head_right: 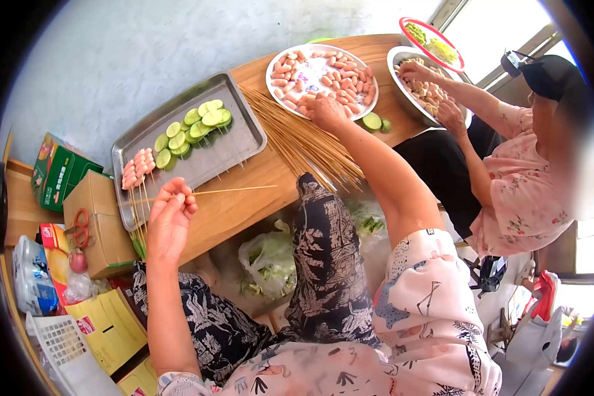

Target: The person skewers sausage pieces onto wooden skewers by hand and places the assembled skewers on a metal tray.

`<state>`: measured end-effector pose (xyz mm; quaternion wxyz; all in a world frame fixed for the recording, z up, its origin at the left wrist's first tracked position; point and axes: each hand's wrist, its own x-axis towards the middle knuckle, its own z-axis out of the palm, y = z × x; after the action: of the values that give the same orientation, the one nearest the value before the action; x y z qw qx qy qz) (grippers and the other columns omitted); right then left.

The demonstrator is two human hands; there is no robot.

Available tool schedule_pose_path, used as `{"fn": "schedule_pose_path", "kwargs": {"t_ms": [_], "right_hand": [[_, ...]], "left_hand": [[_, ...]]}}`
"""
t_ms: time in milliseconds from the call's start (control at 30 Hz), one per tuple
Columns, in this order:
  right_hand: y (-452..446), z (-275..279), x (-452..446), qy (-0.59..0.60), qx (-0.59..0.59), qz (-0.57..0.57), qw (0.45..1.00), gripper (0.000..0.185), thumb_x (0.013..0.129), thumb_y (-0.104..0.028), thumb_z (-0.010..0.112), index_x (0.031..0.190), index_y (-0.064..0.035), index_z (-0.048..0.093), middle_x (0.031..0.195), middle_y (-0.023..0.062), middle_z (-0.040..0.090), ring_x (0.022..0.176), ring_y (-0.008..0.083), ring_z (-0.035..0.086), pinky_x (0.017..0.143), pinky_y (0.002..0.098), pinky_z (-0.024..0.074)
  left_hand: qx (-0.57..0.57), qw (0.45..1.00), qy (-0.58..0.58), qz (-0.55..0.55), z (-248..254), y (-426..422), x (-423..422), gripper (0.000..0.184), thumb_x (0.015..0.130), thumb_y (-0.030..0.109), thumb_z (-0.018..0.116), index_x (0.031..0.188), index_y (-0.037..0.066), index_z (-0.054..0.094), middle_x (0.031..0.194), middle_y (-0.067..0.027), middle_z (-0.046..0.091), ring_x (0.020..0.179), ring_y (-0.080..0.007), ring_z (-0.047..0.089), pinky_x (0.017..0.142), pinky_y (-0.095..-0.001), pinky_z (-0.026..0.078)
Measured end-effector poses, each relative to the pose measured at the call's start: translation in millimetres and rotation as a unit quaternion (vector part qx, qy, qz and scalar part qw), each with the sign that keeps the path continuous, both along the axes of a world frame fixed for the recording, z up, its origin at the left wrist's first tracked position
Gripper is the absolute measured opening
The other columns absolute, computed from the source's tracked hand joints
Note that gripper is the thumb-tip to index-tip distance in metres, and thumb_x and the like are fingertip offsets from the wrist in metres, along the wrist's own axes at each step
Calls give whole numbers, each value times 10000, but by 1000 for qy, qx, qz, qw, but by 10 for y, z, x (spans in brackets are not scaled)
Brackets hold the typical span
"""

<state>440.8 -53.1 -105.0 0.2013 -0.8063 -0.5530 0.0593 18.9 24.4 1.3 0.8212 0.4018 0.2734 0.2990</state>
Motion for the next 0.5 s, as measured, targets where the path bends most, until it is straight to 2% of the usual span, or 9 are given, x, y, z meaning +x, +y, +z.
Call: {"fn": "schedule_pose_path", "kwargs": {"t_ms": [67,133,200,267,300,367,400,433,500], "right_hand": [[9,132,-233,-94,-35,-89,991,295,897,-332,575,1102,-143,671,1052,114,657,1003,256,586,796,385,479],[117,-331,67,-32,22,-57,998,298,900,-324,576,1127,-150,660,1032,113,656,970,246,587,787,386,478],[94,-638,399,54,93,27,994,285,892,-349,567,1118,-199,653,1045,121,634,994,296,570,800,413,474],[58,-303,183,35,41,12,998,275,873,-377,567,1089,-230,653,1066,134,617,1028,354,565,800,439,475],[-40,117,-115,-11,-28,-60,998,284,864,-371,577,1092,-218,649,1055,139,623,1005,350,579,777,440,480],[12,-205,134,-59,-23,-114,991,280,853,-358,587,1040,-158,649,1056,151,633,919,343,616,756,438,487],[12,-198,96,-85,6,-147,985,241,841,-325,606,936,-107,641,993,165,649,845,327,639,726,439,493],[-13,-75,-32,-91,51,-163,981,175,767,-196,654,878,-69,605,820,149,649,770,259,633,617,396,465],[85,-299,212,-32,101,-156,982,185,812,-183,651,921,-48,589,813,119,650,700,201,634,522,323,454]], "left_hand": [[3,1000,-11,11,-43,52,-30,236,917,56,545,1151,29,530,939,-49,591,792,-113,551,717,-248,469],[7,999,-20,41,-29,83,-43,243,937,110,555,1165,25,540,881,-47,613,728,-97,543,666,-232,462],[16,999,-22,46,-49,123,-72,239,940,119,553,1161,28,547,858,-42,614,703,-88,535,637,-222,450],[25,998,-11,50,-25,124,-88,220,949,146,541,1138,38,568,804,-30,616,632,-63,511,568,-200,413],[26,998,-10,63,-13,119,-94,220,949,146,541,1138,38,568,804,-30,616,632,-63,511,568,-200,413],[31,999,1,37,-5,104,-96,212,948,150,540,1126,41,573,801,-27,618,617,-59,505,567,-198,409],[36,999,6,38,-8,95,-97,195,947,155,539,1102,46,585,793,-20,616,601,-53,497,556,-193,403],[35,998,7,43,2,91,-96,195,947,155,539,1102,46,585,793,-20,616,601,-53,497,556,-193,403],[67,997,34,27,19,86,-93,189,945,168,544,1087,55,596,784,-12,613,598,-47,494,540,-187,394]]}}
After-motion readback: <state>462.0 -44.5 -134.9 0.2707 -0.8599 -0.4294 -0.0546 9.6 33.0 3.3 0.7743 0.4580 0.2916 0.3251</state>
